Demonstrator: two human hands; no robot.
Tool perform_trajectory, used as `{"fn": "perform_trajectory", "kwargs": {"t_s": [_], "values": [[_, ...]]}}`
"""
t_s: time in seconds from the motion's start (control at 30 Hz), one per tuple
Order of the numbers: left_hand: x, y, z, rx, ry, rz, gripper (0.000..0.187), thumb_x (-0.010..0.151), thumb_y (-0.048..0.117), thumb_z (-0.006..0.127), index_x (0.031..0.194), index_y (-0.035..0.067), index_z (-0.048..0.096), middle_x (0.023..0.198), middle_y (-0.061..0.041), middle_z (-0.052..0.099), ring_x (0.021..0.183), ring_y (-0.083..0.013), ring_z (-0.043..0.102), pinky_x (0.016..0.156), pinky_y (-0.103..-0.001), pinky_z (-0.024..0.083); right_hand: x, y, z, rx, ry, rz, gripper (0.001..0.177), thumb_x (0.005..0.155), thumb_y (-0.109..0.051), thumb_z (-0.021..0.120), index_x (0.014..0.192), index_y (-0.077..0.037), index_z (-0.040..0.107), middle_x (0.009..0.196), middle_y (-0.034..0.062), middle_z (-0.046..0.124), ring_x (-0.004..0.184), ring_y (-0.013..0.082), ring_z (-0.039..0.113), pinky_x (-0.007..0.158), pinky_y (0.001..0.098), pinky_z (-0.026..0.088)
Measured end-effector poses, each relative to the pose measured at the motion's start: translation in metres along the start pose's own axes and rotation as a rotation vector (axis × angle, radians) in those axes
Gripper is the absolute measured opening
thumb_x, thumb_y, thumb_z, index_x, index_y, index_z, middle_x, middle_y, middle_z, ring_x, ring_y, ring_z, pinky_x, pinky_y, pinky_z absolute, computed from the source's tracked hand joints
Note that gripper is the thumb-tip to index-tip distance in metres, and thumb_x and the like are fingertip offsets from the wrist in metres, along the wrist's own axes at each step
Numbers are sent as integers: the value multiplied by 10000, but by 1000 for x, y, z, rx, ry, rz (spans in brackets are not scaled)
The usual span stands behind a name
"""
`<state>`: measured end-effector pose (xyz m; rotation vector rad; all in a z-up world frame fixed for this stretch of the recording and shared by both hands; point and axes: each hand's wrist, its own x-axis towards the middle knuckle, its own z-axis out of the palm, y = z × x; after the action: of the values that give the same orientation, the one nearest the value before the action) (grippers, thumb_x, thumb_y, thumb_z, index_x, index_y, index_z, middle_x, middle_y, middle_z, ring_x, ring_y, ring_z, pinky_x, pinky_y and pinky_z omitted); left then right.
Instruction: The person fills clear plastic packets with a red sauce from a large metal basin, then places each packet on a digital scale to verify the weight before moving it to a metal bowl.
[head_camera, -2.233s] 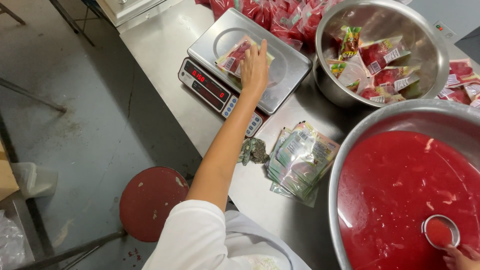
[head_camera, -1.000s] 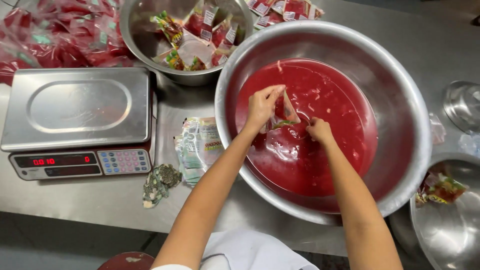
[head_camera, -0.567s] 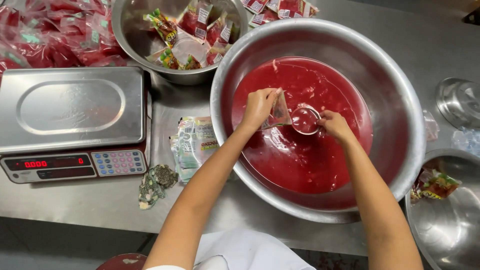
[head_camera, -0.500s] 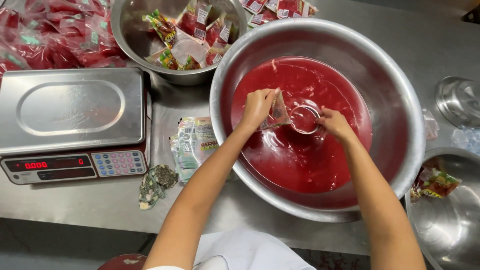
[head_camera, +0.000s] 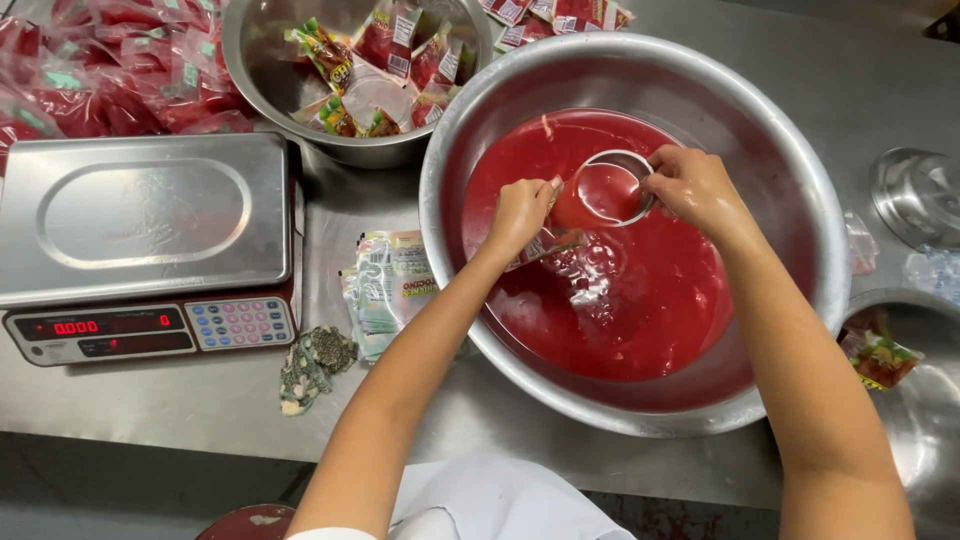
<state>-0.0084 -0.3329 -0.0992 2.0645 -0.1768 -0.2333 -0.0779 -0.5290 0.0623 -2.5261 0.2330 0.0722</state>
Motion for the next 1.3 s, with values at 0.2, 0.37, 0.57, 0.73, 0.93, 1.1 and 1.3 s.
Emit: {"fn": "perform_trajectory", "kwargs": {"t_s": [0.2, 0.37, 0.57, 0.73, 0.93, 1.1, 1.3], "values": [[2, -4, 0, -7, 2, -6, 310, 932, 332, 497, 869, 172, 756, 827, -159, 730, 954, -391, 684, 811, -456, 566, -22, -15, 30, -660, 187, -216, 229, 912, -310, 563, 1087, -165, 585, 874, 104, 724, 799, 369, 716, 750, 490, 560], [1, -5, 1, 15, 4, 11, 298, 928, 348, 508, 890, 191, 759, 825, -162, 729, 956, -387, 684, 809, -464, 565, -29, 19, 48, -1027, 633, -661, 206, 816, -223, 622, 1007, -167, 568, 702, -19, 547, 667, 149, 623, 552, 278, 514], [-6, 13, -6, 17, 12, 89, 332, 936, 357, 490, 926, 158, 755, 861, -188, 731, 975, -405, 678, 851, -490, 558, -53, 11, 27, -628, 67, -278, 269, 935, -233, 568, 1194, -179, 520, 929, 150, 656, 867, 397, 675, 738, 531, 537], [-32, 54, -57, -59, 76, 164, 334, 923, 282, 495, 960, 57, 739, 937, -254, 724, 1018, -458, 654, 910, -538, 536, -67, -60, 33, -405, -338, -325, 493, 901, -313, 599, 1379, -243, 499, 1193, 193, 630, 1043, 490, 619, 860, 611, 513], [-25, 18, -181, -107, 17, 277, 319, 890, 226, 549, 1163, 205, 713, 942, 6, 803, 481, -69, 690, 536, -226, 519, -23, -123, 61, -125, -52, -759, 337, 887, 7, 671, 1214, -73, 702, 934, 88, 689, 760, 207, 618, 735, 349, 463], [-70, -30, -331, 22, 150, 60, 327, 866, 143, 504, 1079, 165, 751, 833, -2, 774, 511, -59, 636, 486, -221, 615, -1, -244, 127, -221, -235, -989, 558, 956, -179, 614, 1485, -278, 470, 1024, 131, 703, 887, 286, 651, 778, 368, 452], [-121, -96, -440, 129, 559, 38, 353, 940, 136, 449, 1170, 156, 716, 717, -3, 702, 410, -105, 580, 462, -254, 447, 36, -343, 246, 37, -169, -1150, 402, 883, -18, 586, 1283, -41, 631, 892, 145, 597, 833, 316, 552, 751, 416, 415]]}}
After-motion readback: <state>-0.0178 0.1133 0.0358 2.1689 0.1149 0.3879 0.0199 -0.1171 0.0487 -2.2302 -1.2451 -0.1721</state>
